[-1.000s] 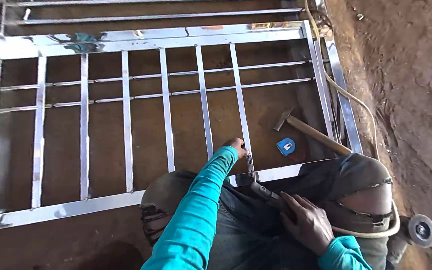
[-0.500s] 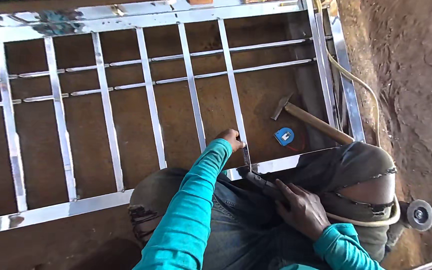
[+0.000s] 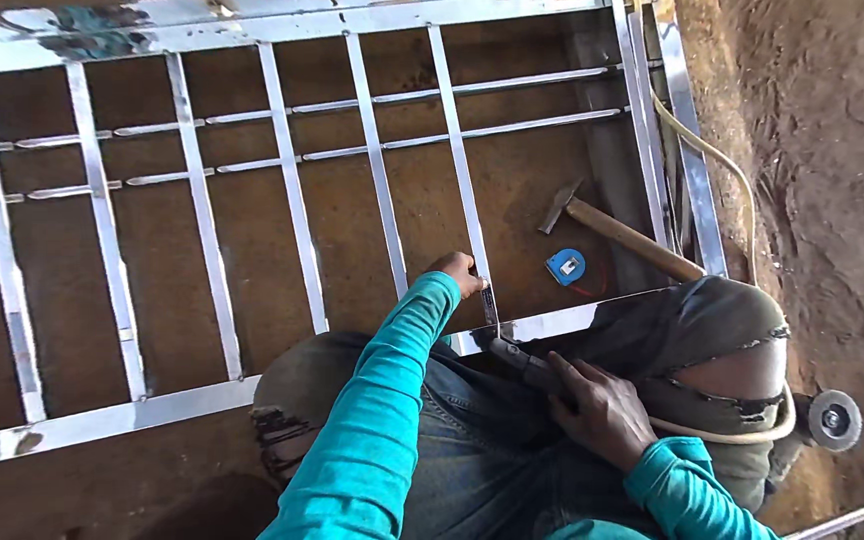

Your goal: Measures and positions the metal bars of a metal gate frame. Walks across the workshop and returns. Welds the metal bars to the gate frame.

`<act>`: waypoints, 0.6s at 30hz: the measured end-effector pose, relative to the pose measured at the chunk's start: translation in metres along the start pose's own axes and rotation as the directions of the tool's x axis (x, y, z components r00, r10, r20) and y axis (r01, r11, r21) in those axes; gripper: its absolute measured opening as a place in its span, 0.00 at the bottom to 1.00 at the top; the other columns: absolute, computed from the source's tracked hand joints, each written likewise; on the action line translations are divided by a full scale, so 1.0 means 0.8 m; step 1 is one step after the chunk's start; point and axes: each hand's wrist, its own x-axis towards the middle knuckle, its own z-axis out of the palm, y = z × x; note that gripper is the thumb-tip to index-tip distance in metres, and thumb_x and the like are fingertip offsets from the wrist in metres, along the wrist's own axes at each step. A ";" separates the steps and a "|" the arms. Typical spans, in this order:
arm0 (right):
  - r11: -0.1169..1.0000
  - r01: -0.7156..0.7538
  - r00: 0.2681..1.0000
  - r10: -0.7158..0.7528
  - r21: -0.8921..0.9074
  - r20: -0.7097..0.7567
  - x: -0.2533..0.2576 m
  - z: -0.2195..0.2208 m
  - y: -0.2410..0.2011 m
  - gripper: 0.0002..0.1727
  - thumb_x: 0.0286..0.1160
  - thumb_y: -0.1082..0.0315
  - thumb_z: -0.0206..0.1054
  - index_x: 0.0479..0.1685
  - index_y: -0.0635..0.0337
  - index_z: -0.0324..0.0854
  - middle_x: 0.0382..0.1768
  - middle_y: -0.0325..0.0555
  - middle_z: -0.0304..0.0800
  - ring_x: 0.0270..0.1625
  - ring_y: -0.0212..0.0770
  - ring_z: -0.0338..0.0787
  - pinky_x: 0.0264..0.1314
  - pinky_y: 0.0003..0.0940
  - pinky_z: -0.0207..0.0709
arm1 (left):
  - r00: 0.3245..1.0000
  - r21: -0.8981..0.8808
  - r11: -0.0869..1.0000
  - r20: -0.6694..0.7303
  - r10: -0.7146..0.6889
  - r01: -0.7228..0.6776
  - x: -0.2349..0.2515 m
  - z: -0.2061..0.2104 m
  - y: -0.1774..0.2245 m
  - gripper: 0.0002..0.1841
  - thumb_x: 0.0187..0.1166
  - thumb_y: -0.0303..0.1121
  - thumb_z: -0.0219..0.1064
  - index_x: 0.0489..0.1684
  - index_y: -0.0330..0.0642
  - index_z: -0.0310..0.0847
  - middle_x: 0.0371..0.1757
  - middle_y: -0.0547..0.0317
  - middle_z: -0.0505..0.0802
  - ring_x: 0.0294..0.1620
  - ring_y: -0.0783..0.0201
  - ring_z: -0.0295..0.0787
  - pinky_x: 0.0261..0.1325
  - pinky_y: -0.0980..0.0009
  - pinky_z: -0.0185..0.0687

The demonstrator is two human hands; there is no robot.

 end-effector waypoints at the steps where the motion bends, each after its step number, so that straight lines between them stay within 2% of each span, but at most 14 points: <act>1: 1.000 0.002 1.000 -0.002 -0.003 -0.002 0.000 0.000 0.000 0.28 0.64 0.53 0.70 0.67 0.52 0.89 0.36 0.45 0.94 0.34 0.47 0.95 0.32 0.47 0.87 | 1.000 -0.002 1.000 0.003 -0.002 0.002 0.000 0.000 0.000 0.20 0.84 0.37 0.70 0.63 0.27 0.80 0.60 0.34 0.90 0.63 0.42 0.88 0.70 0.42 0.76; 11: 1.000 0.010 1.000 -0.010 0.009 -0.010 0.000 0.001 0.001 0.28 0.65 0.52 0.69 0.67 0.52 0.89 0.37 0.44 0.95 0.34 0.46 0.95 0.31 0.47 0.87 | 1.000 0.008 1.000 -0.006 -0.003 0.003 -0.001 0.000 0.000 0.20 0.84 0.37 0.69 0.63 0.28 0.80 0.59 0.35 0.90 0.63 0.41 0.88 0.70 0.42 0.76; 15: 0.999 -0.031 0.998 0.029 0.032 0.059 0.002 -0.003 0.000 0.28 0.66 0.53 0.70 0.68 0.51 0.88 0.40 0.45 0.95 0.36 0.48 0.95 0.34 0.49 0.87 | 1.000 -0.006 1.000 -0.005 -0.001 0.001 0.000 0.001 -0.001 0.20 0.84 0.36 0.69 0.64 0.28 0.80 0.61 0.35 0.90 0.64 0.42 0.88 0.71 0.43 0.76; 18: 0.998 -0.033 0.999 0.031 0.047 0.037 0.004 -0.003 -0.001 0.28 0.65 0.54 0.71 0.67 0.51 0.89 0.38 0.45 0.95 0.34 0.48 0.95 0.32 0.50 0.87 | 1.000 0.000 1.000 -0.017 0.022 -0.022 0.001 0.001 -0.002 0.21 0.83 0.36 0.70 0.64 0.26 0.80 0.61 0.33 0.90 0.65 0.39 0.88 0.72 0.40 0.75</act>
